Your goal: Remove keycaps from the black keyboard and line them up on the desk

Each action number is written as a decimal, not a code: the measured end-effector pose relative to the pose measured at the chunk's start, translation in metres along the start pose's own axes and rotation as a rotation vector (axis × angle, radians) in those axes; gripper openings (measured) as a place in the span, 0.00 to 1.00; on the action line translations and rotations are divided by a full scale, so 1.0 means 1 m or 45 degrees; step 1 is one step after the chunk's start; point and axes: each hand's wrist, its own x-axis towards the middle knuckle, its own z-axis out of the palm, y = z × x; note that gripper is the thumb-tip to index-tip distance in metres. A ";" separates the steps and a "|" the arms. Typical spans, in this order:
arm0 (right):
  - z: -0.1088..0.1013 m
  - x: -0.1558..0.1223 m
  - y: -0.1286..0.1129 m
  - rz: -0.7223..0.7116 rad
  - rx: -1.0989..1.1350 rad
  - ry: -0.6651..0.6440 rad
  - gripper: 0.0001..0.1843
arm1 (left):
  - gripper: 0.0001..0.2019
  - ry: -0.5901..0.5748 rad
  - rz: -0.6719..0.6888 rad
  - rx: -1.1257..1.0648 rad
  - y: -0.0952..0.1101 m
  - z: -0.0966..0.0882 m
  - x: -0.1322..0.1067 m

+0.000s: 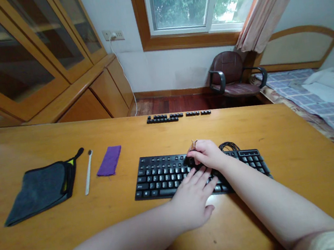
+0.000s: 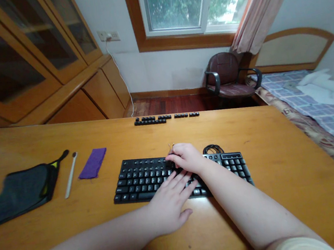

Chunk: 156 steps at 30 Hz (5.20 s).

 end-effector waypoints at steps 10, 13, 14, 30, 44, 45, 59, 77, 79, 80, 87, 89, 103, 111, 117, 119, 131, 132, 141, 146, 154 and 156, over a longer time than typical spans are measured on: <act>-0.001 0.000 -0.003 0.078 -0.032 0.045 0.14 | 0.33 0.001 0.015 -0.040 -0.004 0.001 0.002; -0.001 -0.001 -0.003 0.075 -0.020 0.042 0.14 | 0.33 -0.006 0.013 -0.062 -0.005 0.000 0.003; -0.001 -0.001 -0.002 0.077 -0.001 0.048 0.14 | 0.33 -0.008 0.011 -0.071 -0.005 0.000 0.003; 0.001 0.005 0.008 0.463 0.723 0.503 0.23 | 0.06 0.630 -0.494 -0.572 -0.031 -0.034 0.015; 0.002 0.003 0.005 0.410 0.879 0.310 0.24 | 0.11 0.519 -0.500 -0.660 -0.069 -0.025 0.019; 0.002 0.003 0.006 0.392 0.869 0.304 0.24 | 0.11 0.531 -0.508 -0.656 -0.069 -0.026 0.019; 0.005 0.002 0.015 0.295 0.776 0.186 0.19 | 0.10 0.651 -0.617 -0.697 -0.069 -0.025 0.019; 0.002 0.003 0.011 0.218 0.904 0.040 0.17 | 0.11 0.691 -0.524 -0.816 -0.075 -0.019 0.019; 0.001 0.002 0.009 0.168 0.860 0.043 0.15 | 0.11 0.667 -0.528 -0.843 -0.075 -0.021 0.019; 0.000 0.002 0.008 0.135 0.828 0.053 0.14 | 0.11 0.659 -0.528 -0.855 -0.074 -0.022 0.019; -0.003 0.003 0.008 -0.067 0.577 0.086 0.11 | 0.11 0.622 -0.589 -0.990 -0.073 -0.024 0.020; -0.003 0.003 0.009 -0.063 0.603 0.081 0.11 | 0.14 0.628 -0.610 -1.093 -0.074 -0.022 0.021; 0.005 0.007 0.016 0.304 0.993 -0.025 0.19 | 0.18 0.642 -0.595 -1.183 -0.078 -0.015 0.019; 0.005 0.008 0.012 0.491 0.979 0.119 0.23 | 0.27 0.682 -0.511 -1.264 -0.079 -0.014 0.020; 0.006 0.008 0.013 0.542 0.961 0.129 0.23 | 0.26 0.734 -0.551 -1.250 -0.079 -0.013 0.022; 0.006 0.008 0.012 0.537 0.962 0.116 0.22 | 0.26 0.711 -0.556 -1.304 -0.078 -0.014 0.022; 0.003 0.006 0.007 0.465 0.802 0.052 0.21 | 0.29 0.640 -0.612 -1.258 -0.076 -0.017 0.021; 0.003 0.006 0.007 0.435 0.786 0.042 0.21 | 0.29 0.639 -0.615 -1.233 -0.076 -0.016 0.021; 0.005 0.003 0.007 0.402 0.684 0.085 0.20 | 0.32 0.613 -0.560 -1.123 -0.078 -0.014 0.020; 0.006 0.003 0.004 0.431 0.675 0.114 0.20 | 0.34 0.600 -0.510 -1.232 -0.076 -0.015 0.021; 0.006 0.008 -0.001 0.593 0.929 0.169 0.22 | 0.19 0.672 -0.488 -1.127 -0.072 -0.015 0.019; 0.006 0.009 0.000 0.607 0.965 0.149 0.22 | 0.13 0.628 -0.431 -0.996 -0.072 -0.020 0.018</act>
